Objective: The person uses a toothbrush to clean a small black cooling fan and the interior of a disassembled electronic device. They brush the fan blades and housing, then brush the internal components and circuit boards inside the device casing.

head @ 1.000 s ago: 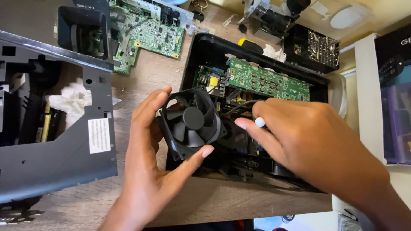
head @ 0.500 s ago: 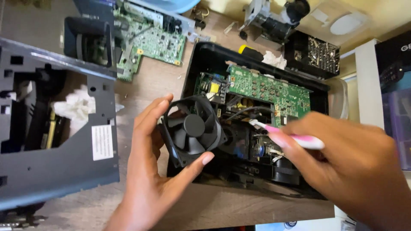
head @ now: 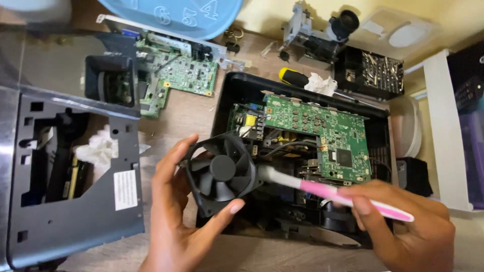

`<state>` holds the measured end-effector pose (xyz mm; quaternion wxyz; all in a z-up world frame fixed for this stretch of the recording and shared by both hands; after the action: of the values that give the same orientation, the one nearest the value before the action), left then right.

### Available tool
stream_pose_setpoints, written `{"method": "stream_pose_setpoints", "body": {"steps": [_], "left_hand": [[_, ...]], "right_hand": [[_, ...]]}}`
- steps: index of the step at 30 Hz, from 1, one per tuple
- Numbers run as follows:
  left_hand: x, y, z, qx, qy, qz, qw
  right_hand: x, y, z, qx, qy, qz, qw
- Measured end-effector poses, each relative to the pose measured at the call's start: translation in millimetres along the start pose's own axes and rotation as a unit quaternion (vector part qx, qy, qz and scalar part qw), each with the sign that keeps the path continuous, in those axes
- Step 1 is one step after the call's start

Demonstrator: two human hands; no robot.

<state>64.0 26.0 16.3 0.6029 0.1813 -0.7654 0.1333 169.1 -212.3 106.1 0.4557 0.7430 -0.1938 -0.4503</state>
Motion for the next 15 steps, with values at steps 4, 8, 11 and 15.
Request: {"method": "stream_pose_setpoints", "body": {"steps": [4, 8, 11, 15], "left_hand": [[-7, -1, 0, 0.027, 0.028, 0.05, 0.998], [-6, -3, -1, 0.04, 0.004, 0.045, 0.998], [-10, -4, 1, 0.037, 0.007, 0.066, 0.997], [-11, -3, 0, 0.034, 0.003, 0.073, 0.997]], "right_hand": [[0, -6, 3, -0.013, 0.027, -0.039, 0.999], [-14, -32, -10, -0.118, 0.165, -0.084, 0.976], [-14, -40, -12, -0.145, 0.162, -0.127, 0.968], [-10, -39, -18, -0.122, 0.132, -0.135, 0.974]]}}
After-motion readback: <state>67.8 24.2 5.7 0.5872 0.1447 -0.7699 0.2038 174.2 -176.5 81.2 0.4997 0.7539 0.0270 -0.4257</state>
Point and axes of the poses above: each hand's wrist, its own z-axis away from the middle knuckle, its own y-axis out of the back of the hand, x = y × z, the point moved 7 cm from there along -z, towards the middle knuckle, and after that the axes turned 4 degrees about -x, right-handed, at the moved point
